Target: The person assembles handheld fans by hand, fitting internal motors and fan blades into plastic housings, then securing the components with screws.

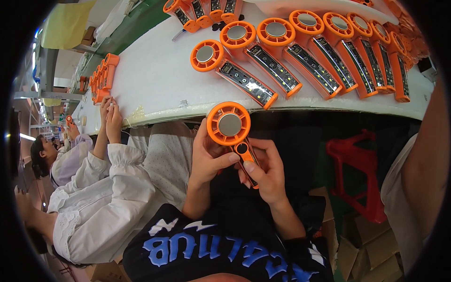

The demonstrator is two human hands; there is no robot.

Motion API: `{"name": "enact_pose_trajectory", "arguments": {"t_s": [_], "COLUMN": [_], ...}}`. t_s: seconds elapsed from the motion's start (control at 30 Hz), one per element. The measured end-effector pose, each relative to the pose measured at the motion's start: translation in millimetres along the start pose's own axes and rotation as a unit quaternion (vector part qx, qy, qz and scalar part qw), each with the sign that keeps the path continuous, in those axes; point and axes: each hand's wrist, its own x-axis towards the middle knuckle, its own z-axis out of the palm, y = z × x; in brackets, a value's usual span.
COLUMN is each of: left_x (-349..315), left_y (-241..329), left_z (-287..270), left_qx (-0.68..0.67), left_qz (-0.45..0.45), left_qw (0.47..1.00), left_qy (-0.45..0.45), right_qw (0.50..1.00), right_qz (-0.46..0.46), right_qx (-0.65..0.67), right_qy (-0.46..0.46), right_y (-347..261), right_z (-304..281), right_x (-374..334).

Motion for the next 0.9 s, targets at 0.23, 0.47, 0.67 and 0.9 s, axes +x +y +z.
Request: {"name": "enact_pose_trajectory", "arguments": {"t_s": [0.23,0.47,0.67,0.9], "left_x": [0.9,0.4,-1.1,-4.4], "left_y": [-1.7,1.1,6.2,7.9], "left_z": [3.3,8.9,12.1,15.5], "left_qx": [-0.049,-0.021,0.002,0.019], "left_qz": [0.016,0.011,0.015,0.034], "left_qw": [0.999,1.0,1.0,0.999], "left_qy": [-0.008,0.001,0.002,0.001], "right_qw": [0.994,0.992,0.987,0.991], "right_qz": [0.046,0.054,0.06,0.058], "right_qx": [0.091,0.095,0.132,0.11], "right_qy": [-0.028,-0.059,-0.062,-0.05], "right_y": [-2.4,-5.3,-3.9,-6.2], "right_z": [8.5,8.1,7.2,7.3], "right_x": [0.4,-2.2,-1.5,-1.3]}}
